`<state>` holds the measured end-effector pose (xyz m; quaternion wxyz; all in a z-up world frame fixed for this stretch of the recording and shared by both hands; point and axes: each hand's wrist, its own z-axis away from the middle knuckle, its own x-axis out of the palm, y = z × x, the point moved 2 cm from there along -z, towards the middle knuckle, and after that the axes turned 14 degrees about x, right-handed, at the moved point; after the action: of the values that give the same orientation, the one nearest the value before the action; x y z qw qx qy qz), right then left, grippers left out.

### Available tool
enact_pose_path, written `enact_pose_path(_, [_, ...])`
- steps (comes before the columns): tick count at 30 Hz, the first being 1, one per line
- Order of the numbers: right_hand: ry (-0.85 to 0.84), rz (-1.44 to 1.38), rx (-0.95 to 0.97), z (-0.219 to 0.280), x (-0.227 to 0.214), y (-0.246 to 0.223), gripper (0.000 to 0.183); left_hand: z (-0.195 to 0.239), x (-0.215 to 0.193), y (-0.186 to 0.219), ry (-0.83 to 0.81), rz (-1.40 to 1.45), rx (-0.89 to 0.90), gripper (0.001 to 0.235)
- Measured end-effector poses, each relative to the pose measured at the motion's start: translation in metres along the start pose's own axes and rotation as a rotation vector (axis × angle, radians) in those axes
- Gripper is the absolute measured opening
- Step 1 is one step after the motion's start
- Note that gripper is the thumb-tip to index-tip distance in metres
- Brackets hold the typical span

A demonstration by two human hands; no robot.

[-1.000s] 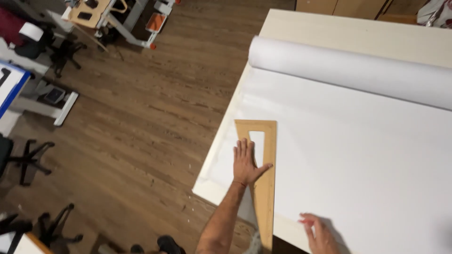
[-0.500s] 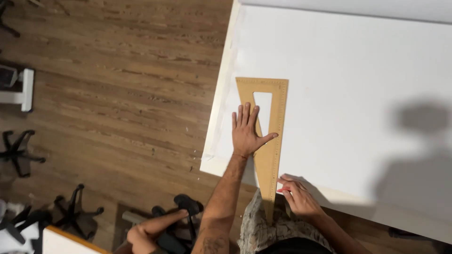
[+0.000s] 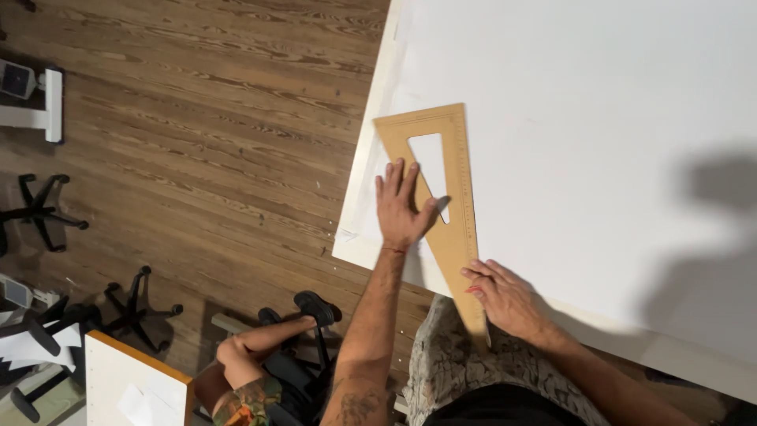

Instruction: Marking lines on a large white sheet of material using a triangle ruler and pink chalk

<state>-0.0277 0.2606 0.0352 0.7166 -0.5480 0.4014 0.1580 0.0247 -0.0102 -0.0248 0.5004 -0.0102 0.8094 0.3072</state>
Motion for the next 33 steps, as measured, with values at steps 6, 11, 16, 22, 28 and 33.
enact_pose_path(6, [0.134, 0.251, 0.018, 0.024, -0.040, 0.056, 0.021, 0.030, 0.001, -0.011, 0.079, -0.058, 0.009, 0.072])
enact_pose_path(11, [0.127, 0.729, 0.007, -0.005, -0.103, 0.110, 0.016, -0.005, -0.043, 0.043, 0.099, 0.011, 0.206, 0.055])
enact_pose_path(16, [0.387, 0.354, 0.114, -0.065, -0.109, 0.141, 0.031, 0.005, -0.020, 0.026, -0.227, -0.057, 0.034, 0.088])
enact_pose_path(22, [0.413, 0.095, 0.192, -0.072, -0.086, 0.142, 0.050, 0.025, -0.007, 0.008, -0.033, -0.201, 0.040, 0.072])
enact_pose_path(28, [0.309, 0.005, 0.547, -0.074, -0.062, 0.151, 0.051, 0.003, -0.029, 0.010, -0.173, -0.017, -0.023, 0.088])
enact_pose_path(33, [0.446, -0.013, 0.362, -0.117, -0.087, 0.125, 0.022, 0.002, -0.018, 0.006, -0.201, -0.102, 0.048, 0.097])
